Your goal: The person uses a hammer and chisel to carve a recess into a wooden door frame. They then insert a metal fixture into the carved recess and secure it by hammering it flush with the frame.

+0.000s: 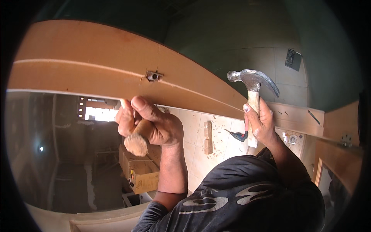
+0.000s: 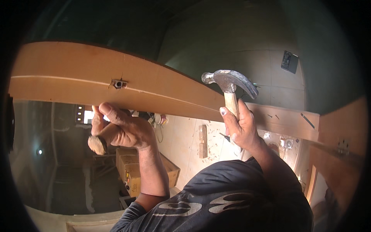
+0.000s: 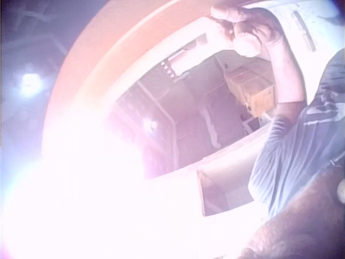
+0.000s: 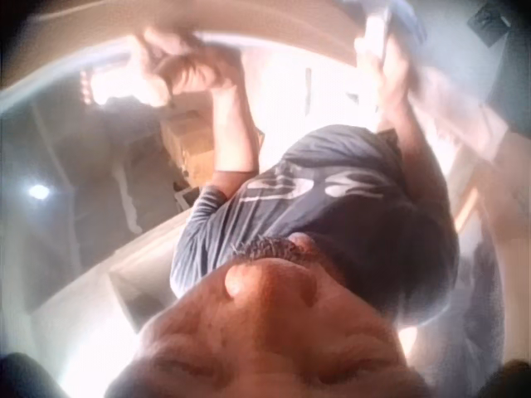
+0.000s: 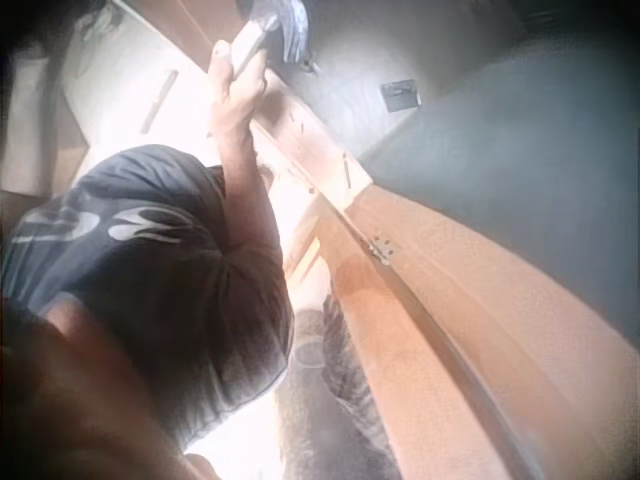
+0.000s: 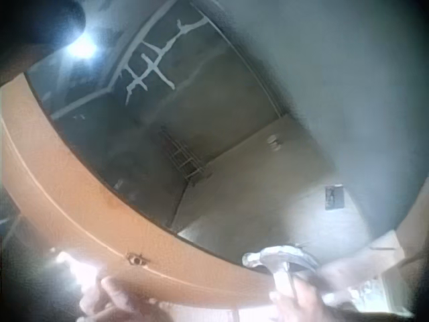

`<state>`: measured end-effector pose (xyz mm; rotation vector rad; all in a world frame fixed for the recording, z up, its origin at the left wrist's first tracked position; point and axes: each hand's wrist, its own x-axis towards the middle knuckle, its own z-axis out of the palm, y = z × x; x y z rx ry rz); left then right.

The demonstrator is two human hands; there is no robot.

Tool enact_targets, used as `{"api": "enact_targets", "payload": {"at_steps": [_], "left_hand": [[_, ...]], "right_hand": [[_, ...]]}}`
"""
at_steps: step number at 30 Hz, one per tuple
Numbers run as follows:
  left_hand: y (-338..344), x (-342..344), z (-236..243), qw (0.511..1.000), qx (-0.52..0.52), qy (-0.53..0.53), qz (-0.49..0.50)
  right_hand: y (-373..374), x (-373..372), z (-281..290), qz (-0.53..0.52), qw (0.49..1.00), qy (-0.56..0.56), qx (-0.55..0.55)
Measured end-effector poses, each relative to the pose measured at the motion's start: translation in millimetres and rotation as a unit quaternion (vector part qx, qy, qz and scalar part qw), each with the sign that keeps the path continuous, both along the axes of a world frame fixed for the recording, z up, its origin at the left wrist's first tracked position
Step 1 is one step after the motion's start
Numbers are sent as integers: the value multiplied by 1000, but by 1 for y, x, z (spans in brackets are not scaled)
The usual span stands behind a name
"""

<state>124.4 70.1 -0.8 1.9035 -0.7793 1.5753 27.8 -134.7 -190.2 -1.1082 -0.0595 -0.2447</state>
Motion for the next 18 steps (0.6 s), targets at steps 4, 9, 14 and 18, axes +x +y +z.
{"api": "enact_targets", "payload": {"at_steps": [4,9,14,18], "left_hand": [[-3,30,16,998,-30,7,-48],[13,64,49,977,-82,69,-186],[46,85,78,912,-160,127,-357],[49,96,74,950,-93,121,-274]], "right_hand": [[11,11,14,-34,997,59,-34],[13,-10,56,-61,988,138,-13],[13,-24,87,-171,965,172,-97],[-19,-39,74,-231,951,135,-155]]}}
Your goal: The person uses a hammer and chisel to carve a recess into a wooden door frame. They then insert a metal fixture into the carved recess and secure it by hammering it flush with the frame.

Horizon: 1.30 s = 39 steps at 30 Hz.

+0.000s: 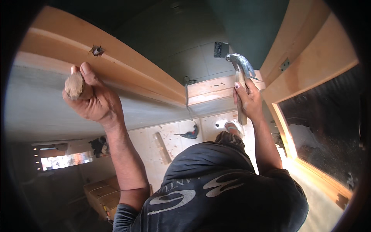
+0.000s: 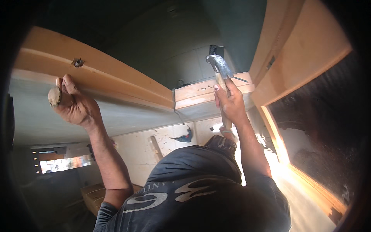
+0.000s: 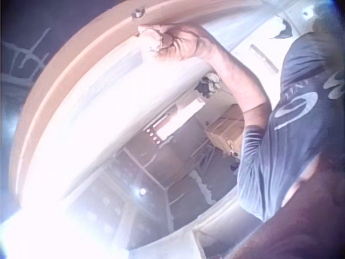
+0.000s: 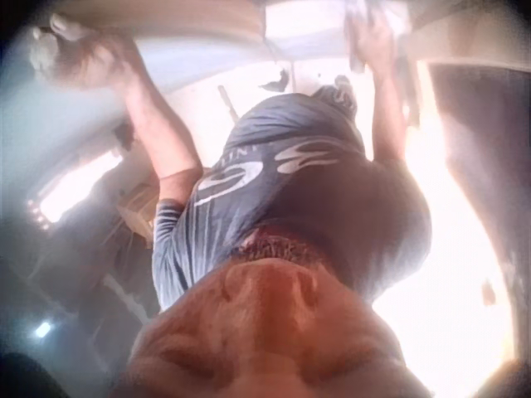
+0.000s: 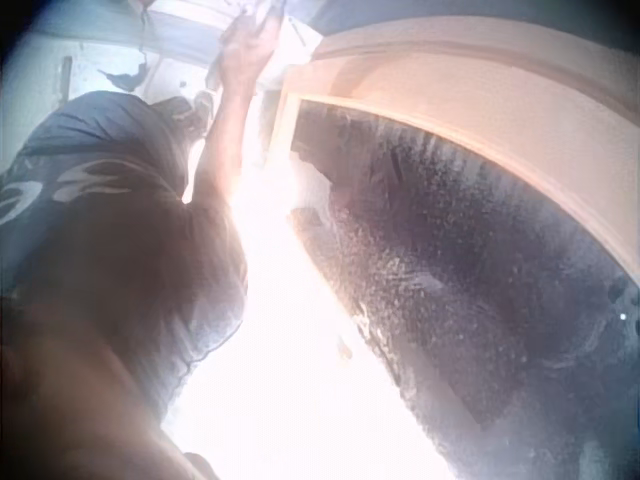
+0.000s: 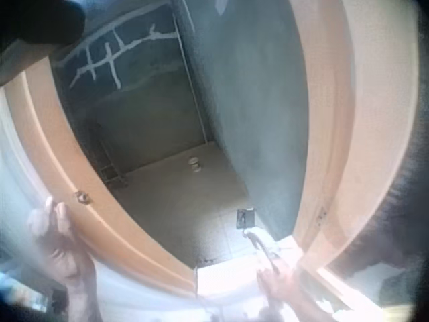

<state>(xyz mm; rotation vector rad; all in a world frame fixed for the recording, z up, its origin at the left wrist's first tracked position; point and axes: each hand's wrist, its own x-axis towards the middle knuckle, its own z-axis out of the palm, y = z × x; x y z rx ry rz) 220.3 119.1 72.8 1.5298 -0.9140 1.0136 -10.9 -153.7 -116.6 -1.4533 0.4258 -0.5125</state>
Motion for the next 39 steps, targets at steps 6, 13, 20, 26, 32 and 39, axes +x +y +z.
{"api": "enact_targets", "payload": {"at_steps": [6,13,20,26,32,39], "left_hand": [[-3,-41,11,996,23,83,27],[91,-110,-49,790,409,417,-186],[253,-217,-381,542,395,740,56],[397,-429,-485,272,379,868,167],[377,-527,-503,304,96,927,199],[321,-522,-540,372,-30,910,180]], "right_hand": [[-27,-23,-19,9,991,89,-97],[24,-41,-65,227,948,155,-161],[55,-20,-72,391,841,279,-247],[60,-3,-109,478,743,339,-323],[66,0,-177,500,718,420,-241],[79,-16,-217,512,566,567,-310]]}}
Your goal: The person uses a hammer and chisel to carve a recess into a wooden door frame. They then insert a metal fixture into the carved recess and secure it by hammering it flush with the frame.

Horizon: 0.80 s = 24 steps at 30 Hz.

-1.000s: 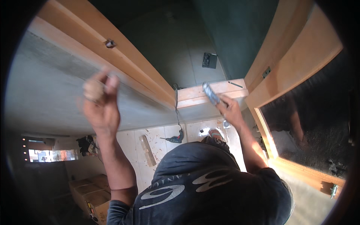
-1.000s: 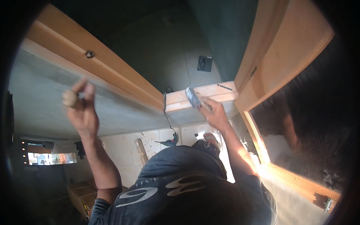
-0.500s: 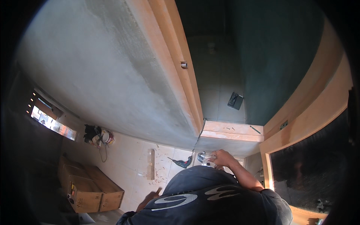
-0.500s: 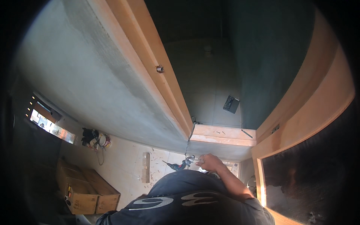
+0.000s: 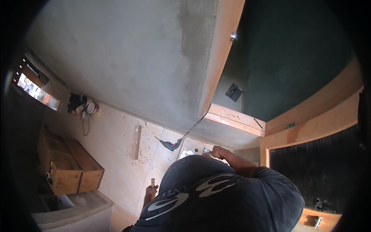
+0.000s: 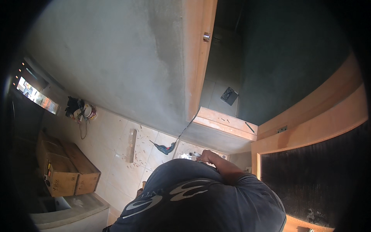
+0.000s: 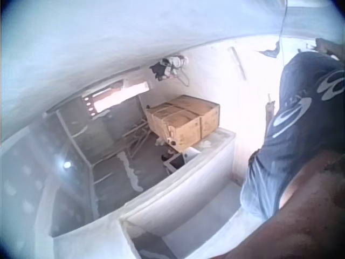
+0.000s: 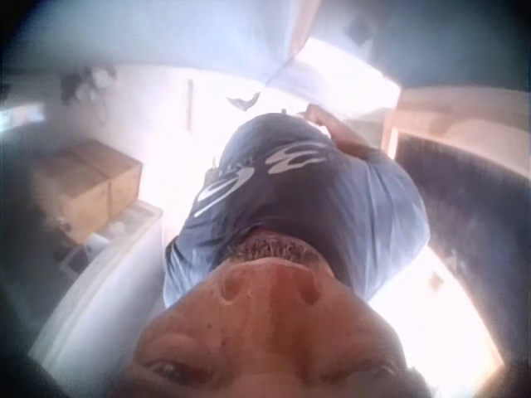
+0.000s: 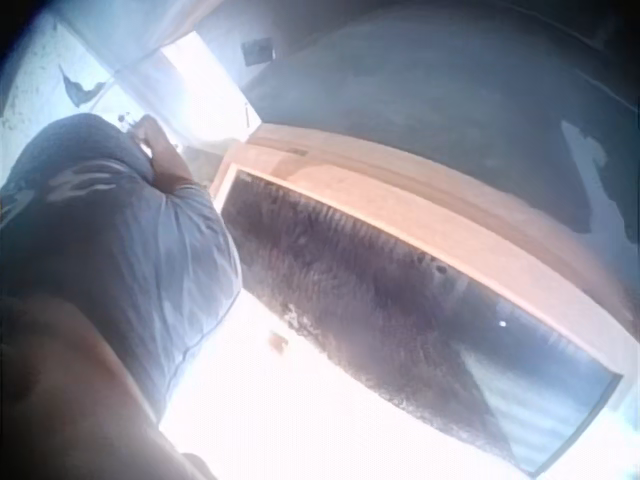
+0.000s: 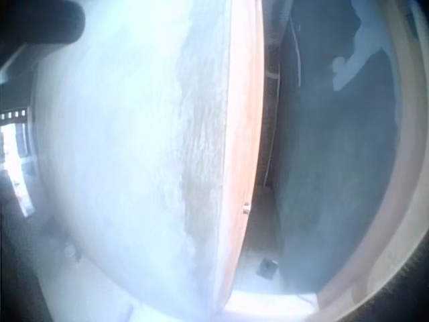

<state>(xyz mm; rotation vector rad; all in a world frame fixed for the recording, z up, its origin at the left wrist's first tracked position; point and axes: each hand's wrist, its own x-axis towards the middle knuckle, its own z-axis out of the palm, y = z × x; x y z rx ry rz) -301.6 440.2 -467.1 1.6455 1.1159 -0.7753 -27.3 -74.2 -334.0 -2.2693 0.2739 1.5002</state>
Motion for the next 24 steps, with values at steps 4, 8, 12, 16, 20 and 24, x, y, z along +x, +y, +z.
{"api": "enact_targets", "payload": {"at_steps": [4,8,12,16,20,24], "left_hand": [[-14,3,20,992,-72,-97,25],[-8,-15,19,996,-68,-49,5],[47,-37,-21,991,-10,47,-122],[87,-49,-16,982,-38,79,-169],[117,-14,5,979,-37,98,-173],[121,34,34,986,9,2,-167]], "right_hand": [[-9,-20,-23,22,997,20,-67],[-34,-46,-68,20,990,38,-134],[-14,-62,-17,-36,986,54,-155],[-28,-113,-36,-127,976,83,-153],[-17,-167,-22,-224,964,30,-142],[-35,-219,-41,-226,954,123,-156]]}}
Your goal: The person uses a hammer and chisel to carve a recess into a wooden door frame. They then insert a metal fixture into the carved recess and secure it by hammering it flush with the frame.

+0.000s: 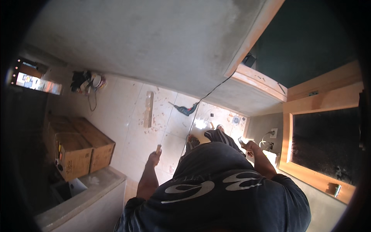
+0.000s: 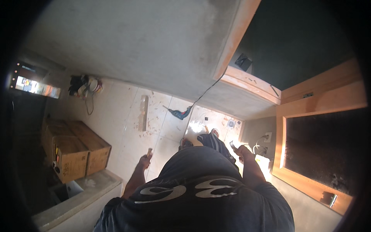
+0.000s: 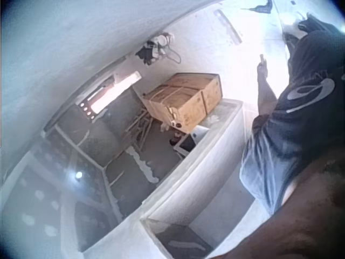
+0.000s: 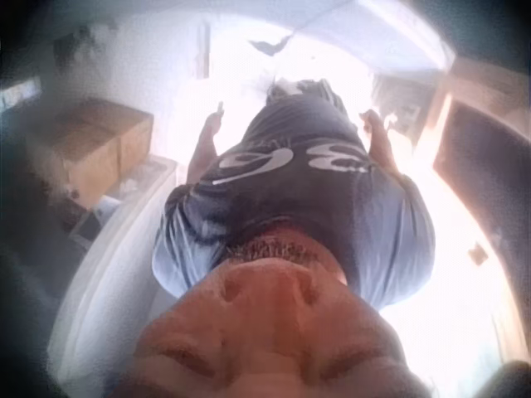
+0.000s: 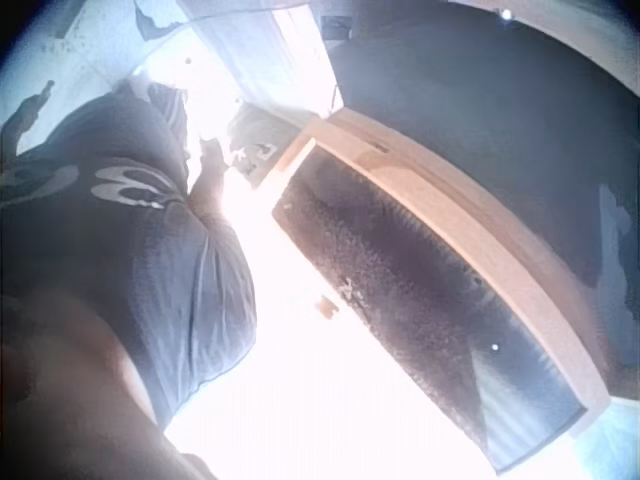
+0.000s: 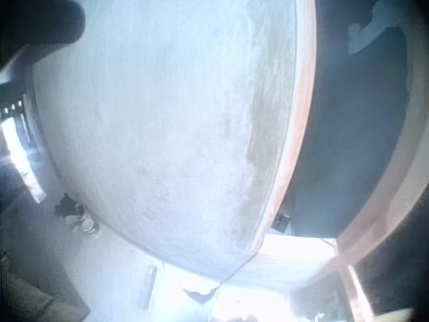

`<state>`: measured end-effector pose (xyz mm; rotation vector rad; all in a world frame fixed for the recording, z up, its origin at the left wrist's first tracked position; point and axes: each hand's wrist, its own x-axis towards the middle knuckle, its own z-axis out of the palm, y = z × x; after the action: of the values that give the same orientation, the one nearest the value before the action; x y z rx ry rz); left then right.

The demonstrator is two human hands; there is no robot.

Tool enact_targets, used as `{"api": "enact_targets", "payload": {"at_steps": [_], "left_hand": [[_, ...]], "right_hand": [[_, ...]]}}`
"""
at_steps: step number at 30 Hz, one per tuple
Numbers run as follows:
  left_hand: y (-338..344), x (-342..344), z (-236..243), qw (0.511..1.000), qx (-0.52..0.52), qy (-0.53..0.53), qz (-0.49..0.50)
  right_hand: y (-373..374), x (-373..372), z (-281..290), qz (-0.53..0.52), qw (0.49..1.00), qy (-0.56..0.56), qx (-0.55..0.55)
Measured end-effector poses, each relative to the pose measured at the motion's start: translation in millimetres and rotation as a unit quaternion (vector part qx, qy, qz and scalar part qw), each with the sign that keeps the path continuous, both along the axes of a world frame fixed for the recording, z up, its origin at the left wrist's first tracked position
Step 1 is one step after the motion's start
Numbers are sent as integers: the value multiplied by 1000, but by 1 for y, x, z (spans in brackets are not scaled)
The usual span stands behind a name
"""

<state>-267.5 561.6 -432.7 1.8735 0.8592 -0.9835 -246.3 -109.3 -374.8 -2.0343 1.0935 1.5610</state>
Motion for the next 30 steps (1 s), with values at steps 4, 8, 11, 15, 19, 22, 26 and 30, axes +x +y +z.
{"api": "enact_targets", "payload": {"at_steps": [4,8,11,15,19,22,26,30], "left_hand": [[-9,37,8,994,45,-79,-60],[-38,28,8,987,51,-146,-46],[-54,-1,5,995,28,-73,-54],[-65,-24,16,979,25,89,-182],[-56,-29,14,975,38,84,-201],[-62,-15,23,995,17,32,-87],[-90,18,58,999,-16,-25,23],[-104,17,64,996,-24,-53,73]], "right_hand": [[12,-18,20,51,997,60,2],[-23,-63,-46,46,998,48,4],[-35,-47,-47,55,997,34,37],[-29,-17,-37,45,998,4,36],[-37,-9,-34,-24,996,-34,80],[-41,5,-20,-47,994,-60,84],[-49,7,-54,49,996,-11,79],[-62,-3,-86,151,985,-8,84]]}}
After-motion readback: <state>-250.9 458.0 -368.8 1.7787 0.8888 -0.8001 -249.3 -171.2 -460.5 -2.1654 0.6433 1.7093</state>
